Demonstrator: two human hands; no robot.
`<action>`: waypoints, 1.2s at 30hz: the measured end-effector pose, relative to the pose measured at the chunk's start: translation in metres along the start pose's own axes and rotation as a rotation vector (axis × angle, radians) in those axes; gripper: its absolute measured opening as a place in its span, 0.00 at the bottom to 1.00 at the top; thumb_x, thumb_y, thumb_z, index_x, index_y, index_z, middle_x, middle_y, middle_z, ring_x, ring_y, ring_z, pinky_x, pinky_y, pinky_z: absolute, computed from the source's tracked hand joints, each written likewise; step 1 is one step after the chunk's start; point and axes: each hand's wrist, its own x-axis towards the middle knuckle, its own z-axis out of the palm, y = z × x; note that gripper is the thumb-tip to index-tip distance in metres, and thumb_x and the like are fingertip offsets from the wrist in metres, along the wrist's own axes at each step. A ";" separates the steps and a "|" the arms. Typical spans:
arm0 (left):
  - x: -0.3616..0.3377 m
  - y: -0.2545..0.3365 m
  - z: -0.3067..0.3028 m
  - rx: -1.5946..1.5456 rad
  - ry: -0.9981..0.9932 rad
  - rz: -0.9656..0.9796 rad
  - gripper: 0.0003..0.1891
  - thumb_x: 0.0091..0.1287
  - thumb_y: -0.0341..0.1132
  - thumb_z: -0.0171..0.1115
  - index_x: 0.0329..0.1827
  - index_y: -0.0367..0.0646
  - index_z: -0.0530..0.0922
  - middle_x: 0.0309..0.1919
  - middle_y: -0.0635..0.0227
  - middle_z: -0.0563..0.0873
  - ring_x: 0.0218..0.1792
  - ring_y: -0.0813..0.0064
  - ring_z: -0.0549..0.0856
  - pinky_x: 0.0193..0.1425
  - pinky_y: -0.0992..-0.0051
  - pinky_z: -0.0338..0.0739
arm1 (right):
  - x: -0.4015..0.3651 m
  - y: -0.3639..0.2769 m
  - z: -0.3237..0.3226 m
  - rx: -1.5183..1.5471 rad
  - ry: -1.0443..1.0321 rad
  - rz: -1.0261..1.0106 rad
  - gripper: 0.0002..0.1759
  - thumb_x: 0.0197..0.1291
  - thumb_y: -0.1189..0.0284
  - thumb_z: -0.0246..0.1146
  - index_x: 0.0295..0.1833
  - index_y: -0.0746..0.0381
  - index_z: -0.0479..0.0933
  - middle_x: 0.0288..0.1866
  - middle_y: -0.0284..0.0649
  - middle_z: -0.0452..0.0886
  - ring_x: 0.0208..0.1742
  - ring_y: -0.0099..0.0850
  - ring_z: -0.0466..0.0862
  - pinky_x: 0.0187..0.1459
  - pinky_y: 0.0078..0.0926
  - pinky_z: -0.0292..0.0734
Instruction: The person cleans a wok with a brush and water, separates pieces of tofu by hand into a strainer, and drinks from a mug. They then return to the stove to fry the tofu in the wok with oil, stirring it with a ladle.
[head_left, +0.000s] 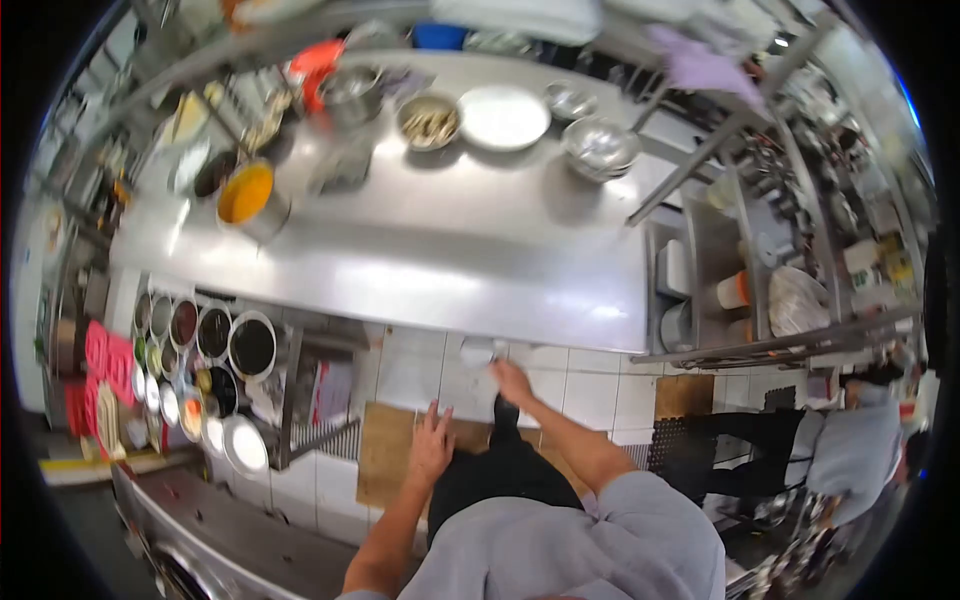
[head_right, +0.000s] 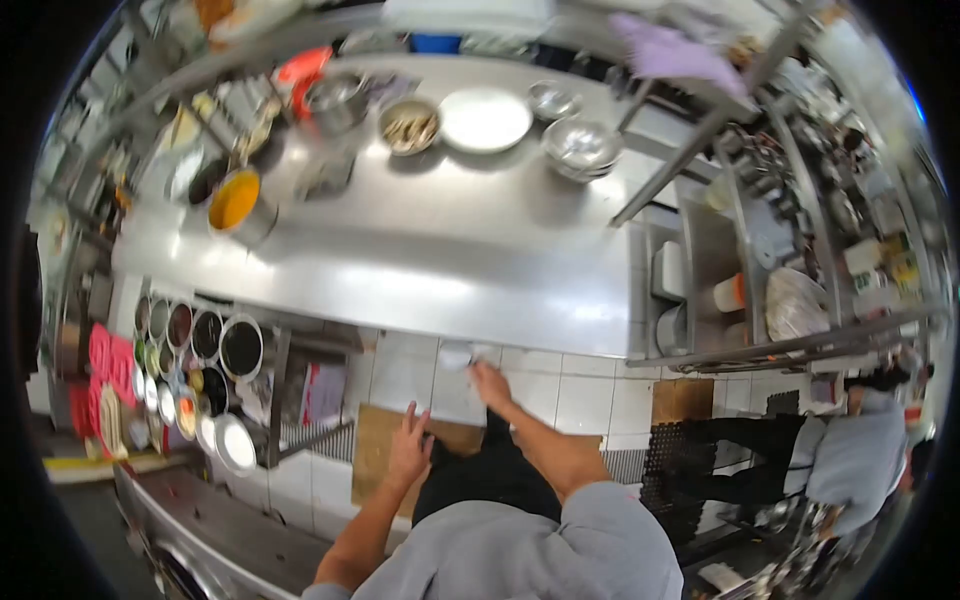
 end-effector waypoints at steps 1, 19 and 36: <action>0.012 0.008 -0.003 -0.004 0.064 0.104 0.32 0.58 0.33 0.64 0.69 0.50 0.67 0.69 0.50 0.65 0.60 0.47 0.72 0.63 0.53 0.67 | -0.022 -0.027 -0.019 0.021 -0.054 -0.034 0.20 0.69 0.55 0.50 0.41 0.62 0.73 0.39 0.51 0.79 0.44 0.53 0.78 0.46 0.47 0.72; 0.056 0.215 -0.172 0.255 0.190 0.734 0.19 0.51 0.39 0.72 0.46 0.47 0.83 0.52 0.58 0.80 0.53 0.54 0.79 0.64 0.55 0.69 | -0.113 -0.200 -0.230 -0.106 -0.170 -0.625 0.17 0.66 0.55 0.55 0.47 0.57 0.76 0.36 0.46 0.82 0.40 0.50 0.81 0.41 0.47 0.74; 0.026 0.198 -0.202 -0.586 0.869 0.207 0.18 0.66 0.34 0.56 0.58 0.37 0.74 0.53 0.60 0.79 0.53 0.68 0.79 0.61 0.71 0.70 | -0.105 -0.254 -0.278 -0.251 -0.323 -0.716 0.19 0.65 0.55 0.56 0.34 0.61 0.74 0.29 0.47 0.80 0.35 0.50 0.79 0.36 0.44 0.72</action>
